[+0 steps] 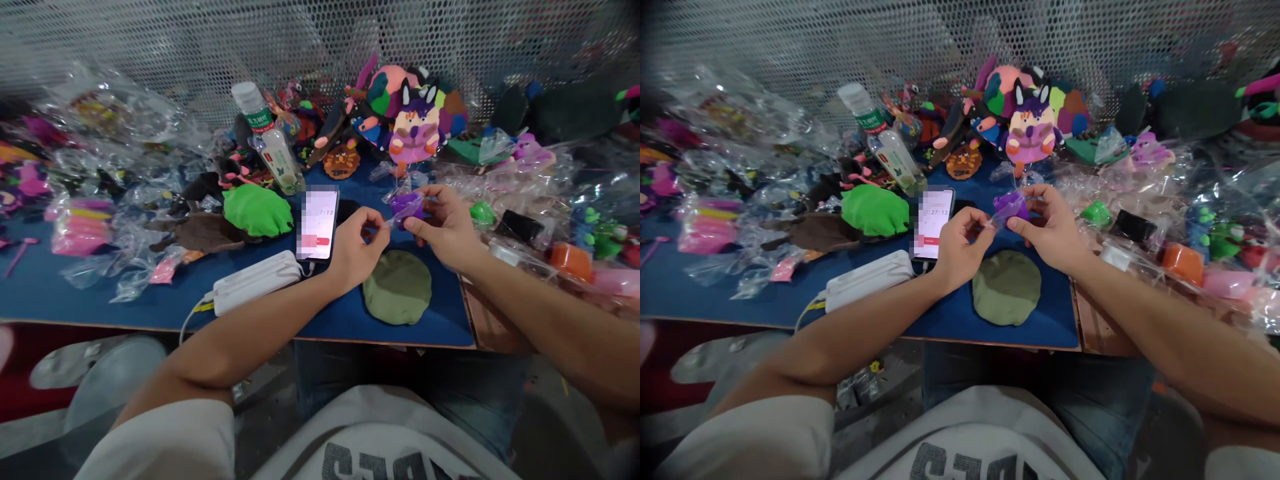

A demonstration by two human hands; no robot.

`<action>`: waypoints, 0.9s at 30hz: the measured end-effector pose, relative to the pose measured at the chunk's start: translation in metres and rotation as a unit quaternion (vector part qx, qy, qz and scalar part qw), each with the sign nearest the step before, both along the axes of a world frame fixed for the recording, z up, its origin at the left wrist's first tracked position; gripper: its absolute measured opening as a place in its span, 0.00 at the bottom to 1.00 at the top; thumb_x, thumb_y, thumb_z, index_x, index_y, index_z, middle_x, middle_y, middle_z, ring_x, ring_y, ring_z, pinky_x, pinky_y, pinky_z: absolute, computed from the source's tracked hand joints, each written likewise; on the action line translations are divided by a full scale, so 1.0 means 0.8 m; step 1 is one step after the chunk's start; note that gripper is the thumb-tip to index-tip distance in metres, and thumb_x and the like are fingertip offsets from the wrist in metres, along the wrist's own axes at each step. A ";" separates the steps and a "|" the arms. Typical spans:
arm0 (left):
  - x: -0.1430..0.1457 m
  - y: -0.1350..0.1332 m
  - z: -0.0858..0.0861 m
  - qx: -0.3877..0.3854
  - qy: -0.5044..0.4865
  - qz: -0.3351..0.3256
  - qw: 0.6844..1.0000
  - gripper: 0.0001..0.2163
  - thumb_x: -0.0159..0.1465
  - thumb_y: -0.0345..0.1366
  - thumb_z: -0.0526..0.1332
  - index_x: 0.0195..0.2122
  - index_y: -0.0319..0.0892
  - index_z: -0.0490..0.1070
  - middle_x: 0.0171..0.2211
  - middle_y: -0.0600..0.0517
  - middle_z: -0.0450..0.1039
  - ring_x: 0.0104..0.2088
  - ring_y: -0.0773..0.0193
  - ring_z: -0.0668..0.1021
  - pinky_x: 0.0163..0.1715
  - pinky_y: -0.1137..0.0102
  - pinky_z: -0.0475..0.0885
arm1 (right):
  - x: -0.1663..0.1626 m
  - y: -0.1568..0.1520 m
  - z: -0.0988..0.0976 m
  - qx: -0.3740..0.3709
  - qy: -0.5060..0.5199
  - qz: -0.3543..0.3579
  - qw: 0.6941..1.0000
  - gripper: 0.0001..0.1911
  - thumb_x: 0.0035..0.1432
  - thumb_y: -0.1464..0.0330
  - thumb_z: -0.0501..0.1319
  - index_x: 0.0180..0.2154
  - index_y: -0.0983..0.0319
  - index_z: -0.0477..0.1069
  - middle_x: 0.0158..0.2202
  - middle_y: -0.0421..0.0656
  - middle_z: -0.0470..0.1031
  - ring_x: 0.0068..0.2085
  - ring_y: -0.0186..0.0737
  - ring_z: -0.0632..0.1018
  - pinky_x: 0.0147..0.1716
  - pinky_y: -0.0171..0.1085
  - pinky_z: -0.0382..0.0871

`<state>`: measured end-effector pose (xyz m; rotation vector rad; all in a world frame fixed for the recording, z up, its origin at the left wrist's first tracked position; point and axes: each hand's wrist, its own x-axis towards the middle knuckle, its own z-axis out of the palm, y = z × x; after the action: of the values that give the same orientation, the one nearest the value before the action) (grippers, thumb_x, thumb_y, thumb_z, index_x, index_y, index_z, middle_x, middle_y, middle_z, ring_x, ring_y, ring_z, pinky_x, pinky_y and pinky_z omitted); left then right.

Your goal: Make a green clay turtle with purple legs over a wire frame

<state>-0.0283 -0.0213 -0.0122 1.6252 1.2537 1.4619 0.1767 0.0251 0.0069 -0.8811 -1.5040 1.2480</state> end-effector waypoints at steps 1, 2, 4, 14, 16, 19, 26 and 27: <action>0.000 0.001 0.000 -0.010 -0.024 0.004 1.000 0.04 0.72 0.36 0.66 0.40 0.45 0.72 0.34 0.55 0.78 0.33 0.67 0.80 0.33 0.70 0.75 | 0.003 0.002 0.001 0.000 -0.003 0.007 1.000 0.28 0.58 0.56 0.81 0.54 0.51 0.73 0.40 0.38 0.81 0.25 0.33 0.73 0.20 0.37 0.68; 0.001 0.001 0.001 -0.018 -0.051 0.005 0.999 0.06 0.73 0.36 0.66 0.39 0.46 0.71 0.32 0.56 0.76 0.30 0.68 0.80 0.30 0.71 0.74 | 0.005 0.002 0.003 -0.003 -0.002 0.014 1.000 0.27 0.59 0.55 0.81 0.54 0.51 0.74 0.38 0.38 0.80 0.25 0.33 0.72 0.20 0.37 0.66; 0.003 0.001 0.002 -0.029 -0.104 0.006 0.994 0.07 0.73 0.37 0.65 0.40 0.46 0.67 0.32 0.57 0.76 0.26 0.69 0.80 0.25 0.72 0.72 | 0.008 0.003 0.007 -0.022 0.009 0.032 0.999 0.23 0.60 0.56 0.79 0.52 0.53 0.77 0.34 0.38 0.77 0.24 0.33 0.69 0.20 0.37 0.62; 0.007 -0.004 0.012 -0.026 -0.189 0.032 0.981 0.07 0.74 0.34 0.62 0.43 0.48 0.62 0.35 0.57 0.76 0.24 0.72 0.79 0.21 0.73 0.77 | 0.011 0.007 0.016 -0.143 0.083 0.053 0.985 0.12 0.55 0.61 0.72 0.41 0.57 0.80 0.31 0.40 0.71 0.23 0.32 0.63 0.20 0.39 0.52; 0.007 -0.002 0.011 -0.024 -0.206 0.043 0.977 0.10 0.75 0.35 0.62 0.44 0.50 0.59 0.35 0.59 0.74 0.22 0.72 0.77 0.19 0.73 0.75 | 0.014 0.009 0.018 -0.150 0.096 0.070 0.982 0.12 0.56 0.59 0.69 0.40 0.57 0.79 0.30 0.39 0.69 0.22 0.32 0.61 0.22 0.41 0.52; 0.008 0.004 0.005 -0.022 -0.241 0.055 0.969 0.11 0.75 0.37 0.61 0.43 0.51 0.56 0.35 0.60 0.70 0.21 0.73 0.74 0.17 0.73 0.71 | 0.022 0.012 0.024 -0.151 0.135 0.067 0.977 0.12 0.57 0.56 0.67 0.38 0.56 0.75 0.26 0.36 0.63 0.21 0.32 0.57 0.24 0.42 0.54; 0.011 0.029 -0.019 -0.067 -0.254 -0.034 0.964 0.14 0.74 0.36 0.63 0.59 0.50 0.71 0.64 0.45 0.76 0.48 0.62 0.87 0.39 0.68 0.85 | 0.029 0.021 0.028 -0.127 0.168 0.033 0.977 0.14 0.61 0.54 0.68 0.41 0.55 0.74 0.25 0.35 0.58 0.23 0.34 0.57 0.26 0.42 0.56; 0.010 0.031 -0.022 -0.085 -0.250 -0.069 0.962 0.21 0.73 0.35 0.65 0.66 0.53 0.68 0.71 0.44 0.71 0.56 0.56 0.86 0.45 0.63 0.87 | 0.028 0.022 0.025 -0.121 0.174 0.027 0.977 0.13 0.61 0.55 0.68 0.41 0.55 0.74 0.26 0.35 0.59 0.23 0.33 0.57 0.26 0.41 0.55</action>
<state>-0.0202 0.0033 -0.0301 1.1101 0.9275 1.5063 0.1990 0.0428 0.0273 -0.7325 -1.1201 1.5588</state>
